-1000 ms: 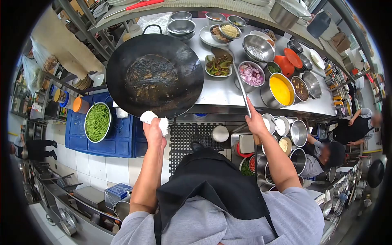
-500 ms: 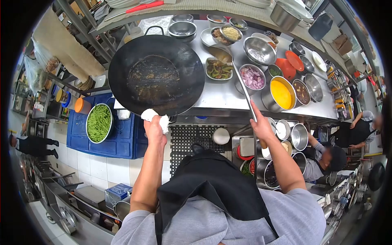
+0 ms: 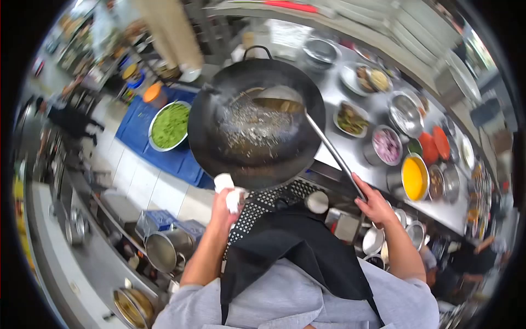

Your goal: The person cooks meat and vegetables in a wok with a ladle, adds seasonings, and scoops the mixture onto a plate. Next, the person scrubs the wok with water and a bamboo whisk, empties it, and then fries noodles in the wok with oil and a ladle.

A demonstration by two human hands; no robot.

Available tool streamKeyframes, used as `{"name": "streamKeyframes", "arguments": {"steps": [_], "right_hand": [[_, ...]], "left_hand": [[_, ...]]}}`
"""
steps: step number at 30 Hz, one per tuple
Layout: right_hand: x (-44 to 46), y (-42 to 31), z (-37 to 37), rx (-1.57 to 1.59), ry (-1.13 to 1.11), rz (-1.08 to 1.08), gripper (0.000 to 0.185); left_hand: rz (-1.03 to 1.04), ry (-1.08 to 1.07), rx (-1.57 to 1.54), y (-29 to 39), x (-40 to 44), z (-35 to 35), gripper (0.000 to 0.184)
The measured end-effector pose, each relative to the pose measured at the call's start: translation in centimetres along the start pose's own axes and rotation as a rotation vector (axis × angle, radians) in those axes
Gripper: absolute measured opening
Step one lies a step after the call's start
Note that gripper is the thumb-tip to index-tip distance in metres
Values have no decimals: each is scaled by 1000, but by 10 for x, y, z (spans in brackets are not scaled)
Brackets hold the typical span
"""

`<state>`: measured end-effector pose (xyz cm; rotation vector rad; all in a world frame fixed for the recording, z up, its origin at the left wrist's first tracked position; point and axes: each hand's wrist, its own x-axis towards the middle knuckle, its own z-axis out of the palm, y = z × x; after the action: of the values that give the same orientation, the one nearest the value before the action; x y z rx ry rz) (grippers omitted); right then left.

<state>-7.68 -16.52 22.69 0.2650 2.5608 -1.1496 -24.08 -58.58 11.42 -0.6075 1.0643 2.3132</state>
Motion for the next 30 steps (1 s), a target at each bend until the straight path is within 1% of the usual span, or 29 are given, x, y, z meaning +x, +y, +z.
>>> {"name": "streamKeyframes", "arguments": {"steps": [1, 3, 4, 7, 8, 9, 10, 12, 13, 14, 15, 17, 18, 19, 21, 23, 25, 26, 27, 28, 29, 30], "right_hand": [[16, -8, -2, -63, -55, -96, 81], [52, -59, -5, -171, -301, 11, 82], [70, -66, 8, -160, -332, -184, 81], [129, -110, 60, -155, -531, -588, 83], [137, -141, 83, -174, -655, -587, 83], [145, -171, 107, -192, -779, -583, 83], [148, -199, 138, -206, -888, -638, 83], [155, -241, 207, -206, -959, -1068, 84], [146, -273, 236, -251, -1043, -1131, 83], [130, -305, 268, -359, -1120, -1159, 83], [113, -337, 298, -469, -1180, -1186, 82], [81, -381, 367, -492, -1321, -1383, 82], [58, -397, 396, -495, -1376, -1466, 83], [35, -412, 429, -479, -1445, -1554, 83], [-17, -423, 490, -447, -1523, -1738, 83], [-86, -425, 534, -603, -1603, -1681, 82], [-145, -420, 569, -707, -1636, -1683, 81], [-145, -415, 579, -474, -1772, -1713, 80], [-163, -409, 598, -521, -1750, -1756, 79], [-180, -405, 609, -522, -1750, -1784, 82], [-192, -398, 617, -517, -1745, -1810, 86], [-205, -388, 629, -452, -1749, -1877, 81]], "left_hand": [[30, 28, -47, -7, -27, -18, 10], [161, 138, -118, -19, -85, -37, 10], [205, 254, -119, -24, -111, -44, 12], [432, 321, -245, -55, -177, -96, 15], [501, 385, -313, -62, -205, -101, 17], [497, 504, -380, -75, -233, -112, 16], [572, 601, -459, -88, -256, -120, 16], [696, 740, -605, -110, -293, -133, 15], [749, 802, -663, -120, -313, -136, 14], [845, 850, -732, -130, -338, -138, 14], [913, 960, -776, -135, -360, -139, 12], [1095, 1001, -824, -166, -400, -161, 10], [1132, 1042, -857, -176, -420, -167, 9], [1177, 1149, -909, -178, -437, -169, 8], [1269, 1306, -984, -200, -469, -184, 9], [1334, 1339, -1057, -235, -503, -205, 10], [1386, 1384, -1151, -271, -525, -233, 10], [1410, 1418, -1200, -274, -515, -244, 10], [1427, 1447, -1262, -290, -520, -260, 9], [1452, 1455, -1272, -306, -519, -283, 10], [1462, 1484, -1323, -309, -520, -289, 11], [1477, 1494, -1394, -310, -524, -291, 11]]}}
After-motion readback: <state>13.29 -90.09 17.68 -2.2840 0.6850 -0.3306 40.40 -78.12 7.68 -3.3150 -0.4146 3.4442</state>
